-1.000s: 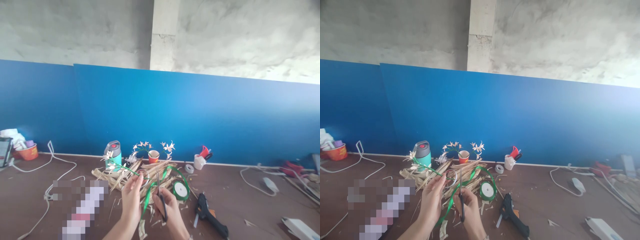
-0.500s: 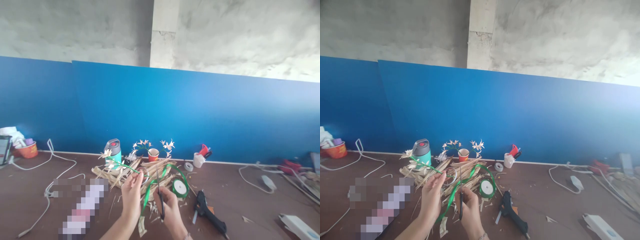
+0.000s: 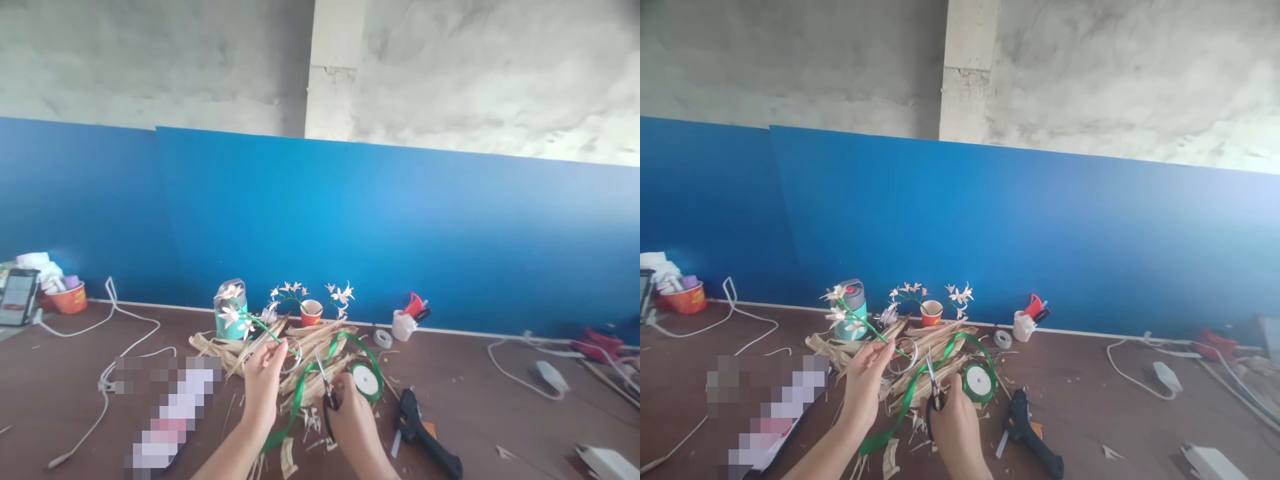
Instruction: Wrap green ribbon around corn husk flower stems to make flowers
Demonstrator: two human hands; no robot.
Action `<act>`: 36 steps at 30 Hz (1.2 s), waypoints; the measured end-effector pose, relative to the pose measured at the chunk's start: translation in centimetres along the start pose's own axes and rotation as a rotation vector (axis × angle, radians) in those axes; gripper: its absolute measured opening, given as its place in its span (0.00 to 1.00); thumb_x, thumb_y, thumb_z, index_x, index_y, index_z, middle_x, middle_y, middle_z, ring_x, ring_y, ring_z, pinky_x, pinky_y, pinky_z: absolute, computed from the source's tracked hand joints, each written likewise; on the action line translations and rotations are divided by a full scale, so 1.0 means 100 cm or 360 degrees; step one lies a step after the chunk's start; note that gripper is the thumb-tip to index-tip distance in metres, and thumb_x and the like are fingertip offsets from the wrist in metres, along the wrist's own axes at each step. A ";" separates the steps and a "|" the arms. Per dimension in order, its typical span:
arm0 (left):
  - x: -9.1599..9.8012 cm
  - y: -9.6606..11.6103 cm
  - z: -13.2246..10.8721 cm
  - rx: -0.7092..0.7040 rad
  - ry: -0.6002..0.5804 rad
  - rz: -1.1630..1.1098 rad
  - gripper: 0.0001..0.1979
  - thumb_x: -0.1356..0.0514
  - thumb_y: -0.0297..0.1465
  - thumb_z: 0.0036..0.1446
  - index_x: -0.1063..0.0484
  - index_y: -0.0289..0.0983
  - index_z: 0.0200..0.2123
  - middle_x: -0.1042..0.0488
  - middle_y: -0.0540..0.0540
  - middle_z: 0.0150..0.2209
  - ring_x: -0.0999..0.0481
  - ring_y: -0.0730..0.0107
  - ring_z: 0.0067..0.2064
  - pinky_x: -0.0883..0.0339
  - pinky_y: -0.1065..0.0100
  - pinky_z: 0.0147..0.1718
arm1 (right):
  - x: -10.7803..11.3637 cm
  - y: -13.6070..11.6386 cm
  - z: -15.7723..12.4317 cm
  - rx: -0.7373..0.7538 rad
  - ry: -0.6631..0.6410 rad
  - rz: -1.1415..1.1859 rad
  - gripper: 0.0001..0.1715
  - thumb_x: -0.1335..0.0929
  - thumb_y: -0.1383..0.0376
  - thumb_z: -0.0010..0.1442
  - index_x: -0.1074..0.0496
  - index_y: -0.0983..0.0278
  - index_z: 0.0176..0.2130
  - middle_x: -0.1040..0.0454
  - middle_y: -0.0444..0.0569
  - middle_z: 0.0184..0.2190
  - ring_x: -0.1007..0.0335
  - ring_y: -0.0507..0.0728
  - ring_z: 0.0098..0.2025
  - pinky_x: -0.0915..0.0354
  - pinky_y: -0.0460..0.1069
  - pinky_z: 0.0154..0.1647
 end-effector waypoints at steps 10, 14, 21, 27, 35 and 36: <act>-0.024 0.025 0.001 -0.0487 -0.0392 0.0624 0.07 0.38 0.34 0.49 0.24 0.39 0.23 0.23 0.46 0.24 0.25 0.60 0.29 0.34 0.66 0.31 | -0.023 0.016 -0.009 0.0181 -0.0252 -0.0726 0.21 0.26 0.67 0.37 0.29 0.64 0.35 0.24 0.59 0.39 0.30 0.66 0.46 0.39 0.51 0.45; -0.031 0.030 -0.004 -0.0647 -0.0431 0.0804 0.06 0.39 0.30 0.49 0.26 0.40 0.21 0.23 0.47 0.23 0.25 0.62 0.26 0.34 0.67 0.30 | -0.029 0.028 -0.006 0.0072 -0.0451 -0.0490 0.26 0.25 0.71 0.28 0.31 0.64 0.32 0.25 0.49 0.31 0.30 0.60 0.35 0.39 0.47 0.33; -0.043 0.035 -0.015 -0.0874 -0.0489 0.1077 0.07 0.42 0.25 0.49 0.28 0.40 0.22 0.24 0.45 0.24 0.27 0.58 0.30 0.37 0.63 0.33 | 0.006 -0.004 0.012 0.0171 -0.0208 0.0188 0.08 0.35 0.67 0.50 0.27 0.65 0.23 0.29 0.46 0.19 0.35 0.55 0.24 0.42 0.47 0.26; -0.056 0.032 -0.032 -0.1000 -0.0632 0.1188 0.10 0.45 0.21 0.49 0.28 0.40 0.23 0.26 0.46 0.24 0.28 0.58 0.31 0.37 0.60 0.36 | 0.051 -0.069 0.020 0.0297 0.0110 0.0739 0.17 0.31 0.58 0.52 0.24 0.68 0.38 0.27 0.47 0.23 0.35 0.55 0.25 0.38 0.47 0.26; -0.060 0.026 -0.041 -0.0904 -0.0720 0.1153 0.09 0.44 0.21 0.46 0.27 0.40 0.26 0.25 0.46 0.24 0.27 0.59 0.30 0.36 0.62 0.33 | 0.052 -0.072 0.025 0.0298 0.0220 0.0838 0.10 0.31 0.61 0.51 0.26 0.67 0.27 0.29 0.46 0.21 0.37 0.54 0.24 0.40 0.46 0.25; -0.058 0.027 -0.039 -0.0842 -0.0717 0.1093 0.09 0.43 0.22 0.46 0.26 0.40 0.29 0.25 0.46 0.26 0.26 0.58 0.31 0.35 0.62 0.33 | 0.052 -0.071 0.026 0.0293 0.0215 0.0835 0.11 0.31 0.61 0.51 0.26 0.67 0.27 0.28 0.47 0.22 0.37 0.54 0.25 0.40 0.47 0.26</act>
Point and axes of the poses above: each hand's wrist, its own z-axis towards the middle knuckle, its own x-axis out of the back of the hand, y = z × x, the point moved 9 cm from there along z, towards the middle knuckle
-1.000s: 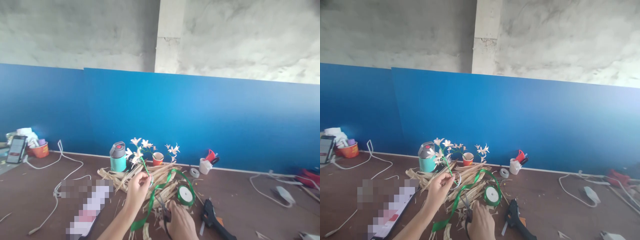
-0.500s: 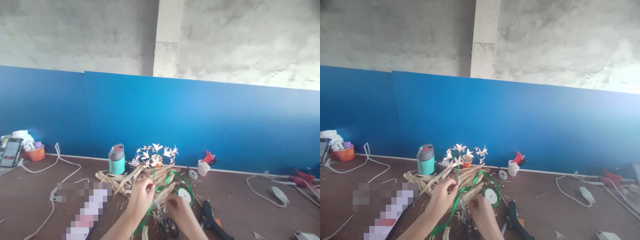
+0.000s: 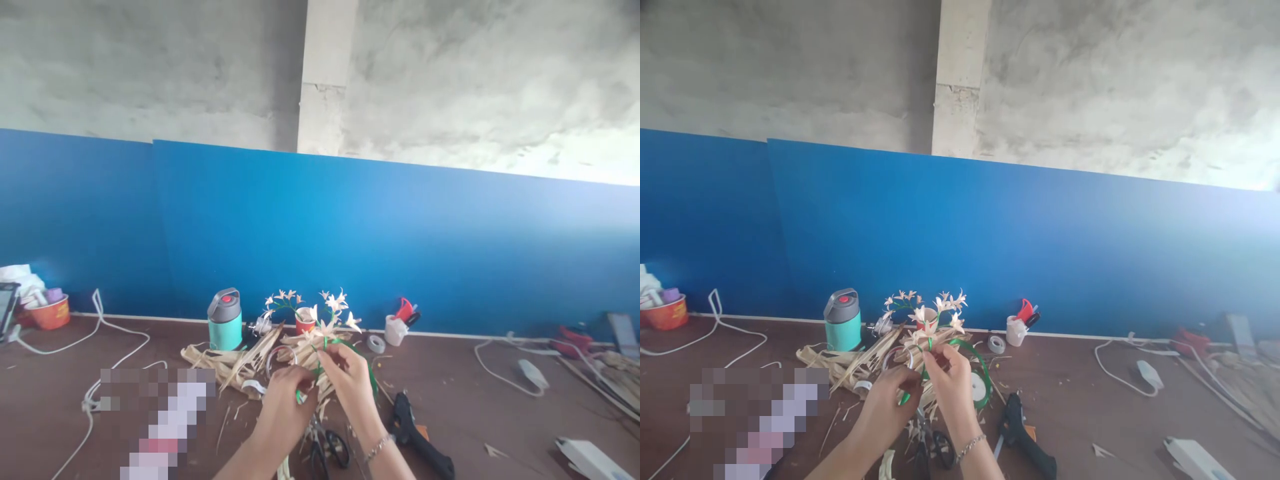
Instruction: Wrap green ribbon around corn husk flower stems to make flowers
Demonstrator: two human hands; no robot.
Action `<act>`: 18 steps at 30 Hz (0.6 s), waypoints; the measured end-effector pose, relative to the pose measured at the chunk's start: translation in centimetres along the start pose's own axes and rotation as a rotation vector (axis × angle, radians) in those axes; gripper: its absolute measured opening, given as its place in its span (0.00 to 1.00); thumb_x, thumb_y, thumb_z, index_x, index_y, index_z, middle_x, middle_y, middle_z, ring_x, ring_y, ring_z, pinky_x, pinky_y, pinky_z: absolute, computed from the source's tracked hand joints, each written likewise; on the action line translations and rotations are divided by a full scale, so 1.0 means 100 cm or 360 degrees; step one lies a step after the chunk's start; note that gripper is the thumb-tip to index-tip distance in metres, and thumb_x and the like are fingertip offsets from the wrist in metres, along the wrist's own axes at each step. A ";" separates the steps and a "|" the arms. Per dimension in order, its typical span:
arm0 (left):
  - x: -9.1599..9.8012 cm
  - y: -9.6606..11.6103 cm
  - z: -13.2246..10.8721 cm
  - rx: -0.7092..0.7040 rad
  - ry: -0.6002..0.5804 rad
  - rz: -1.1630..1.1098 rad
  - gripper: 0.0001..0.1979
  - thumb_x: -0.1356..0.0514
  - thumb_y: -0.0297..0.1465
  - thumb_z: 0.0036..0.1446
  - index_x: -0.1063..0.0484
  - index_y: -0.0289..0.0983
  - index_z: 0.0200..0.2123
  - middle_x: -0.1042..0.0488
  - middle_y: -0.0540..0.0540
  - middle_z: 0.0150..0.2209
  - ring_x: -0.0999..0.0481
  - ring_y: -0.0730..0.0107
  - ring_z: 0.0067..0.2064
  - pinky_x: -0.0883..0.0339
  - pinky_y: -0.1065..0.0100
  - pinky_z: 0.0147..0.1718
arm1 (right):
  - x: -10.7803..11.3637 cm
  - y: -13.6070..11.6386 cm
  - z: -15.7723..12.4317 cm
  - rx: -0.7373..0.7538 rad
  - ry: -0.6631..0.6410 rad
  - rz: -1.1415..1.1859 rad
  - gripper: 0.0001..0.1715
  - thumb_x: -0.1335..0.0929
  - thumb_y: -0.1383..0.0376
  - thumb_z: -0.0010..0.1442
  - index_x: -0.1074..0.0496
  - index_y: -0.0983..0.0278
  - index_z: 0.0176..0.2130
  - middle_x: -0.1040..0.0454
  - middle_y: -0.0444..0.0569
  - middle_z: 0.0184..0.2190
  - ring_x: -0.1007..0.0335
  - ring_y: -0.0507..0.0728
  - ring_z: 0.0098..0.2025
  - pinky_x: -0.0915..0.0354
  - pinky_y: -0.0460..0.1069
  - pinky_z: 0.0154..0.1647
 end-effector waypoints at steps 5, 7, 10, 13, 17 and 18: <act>0.037 0.016 0.005 -0.0006 0.0307 -0.0123 0.06 0.43 0.27 0.52 0.28 0.41 0.34 0.25 0.44 0.35 0.27 0.57 0.39 0.36 0.61 0.39 | 0.002 -0.004 0.001 0.0069 -0.0015 -0.0057 0.13 0.32 0.60 0.52 0.29 0.67 0.22 0.33 0.44 0.18 0.43 0.52 0.23 0.44 0.46 0.24; 0.049 0.034 0.010 -0.0138 0.0423 0.0007 0.04 0.42 0.29 0.53 0.28 0.41 0.31 0.27 0.44 0.33 0.28 0.57 0.39 0.38 0.60 0.40 | -0.001 -0.008 0.000 0.0081 -0.0039 -0.0041 0.12 0.32 0.60 0.51 0.27 0.67 0.23 0.33 0.44 0.18 0.44 0.52 0.22 0.44 0.46 0.23; 0.058 0.047 0.020 -0.0144 0.0537 0.0205 0.04 0.40 0.32 0.52 0.26 0.42 0.27 0.29 0.46 0.30 0.29 0.58 0.37 0.39 0.60 0.38 | -0.005 -0.016 -0.003 0.0117 -0.0063 -0.0054 0.11 0.32 0.61 0.51 0.25 0.66 0.24 0.30 0.44 0.19 0.44 0.52 0.22 0.44 0.45 0.22; 0.055 0.046 0.028 -0.0097 0.0533 0.0194 0.03 0.37 0.33 0.48 0.25 0.41 0.24 0.29 0.46 0.30 0.29 0.57 0.37 0.39 0.60 0.38 | -0.007 -0.024 -0.006 0.0174 -0.0071 -0.0119 0.10 0.33 0.63 0.52 0.24 0.65 0.24 0.29 0.45 0.18 0.42 0.52 0.21 0.44 0.45 0.22; 0.049 0.034 0.032 -0.0025 0.0488 -0.0002 0.05 0.39 0.30 0.49 0.27 0.40 0.23 0.29 0.46 0.30 0.29 0.57 0.38 0.38 0.61 0.39 | -0.011 -0.025 -0.009 0.0193 -0.0156 -0.0171 0.13 0.34 0.61 0.55 0.24 0.65 0.26 0.27 0.46 0.22 0.40 0.52 0.23 0.45 0.45 0.23; 0.047 0.030 0.033 -0.0006 0.0466 -0.0054 0.05 0.39 0.31 0.50 0.27 0.40 0.23 0.29 0.46 0.29 0.29 0.58 0.38 0.37 0.61 0.38 | -0.011 -0.025 -0.010 0.0194 -0.0175 -0.0165 0.14 0.34 0.61 0.56 0.25 0.65 0.26 0.28 0.46 0.22 0.41 0.52 0.23 0.45 0.45 0.22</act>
Point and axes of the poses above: each hand's wrist, its own z-axis towards the middle knuckle, its own x-axis out of the back of the hand, y = z × x, the point moved 9 cm from there along z, towards the middle knuckle
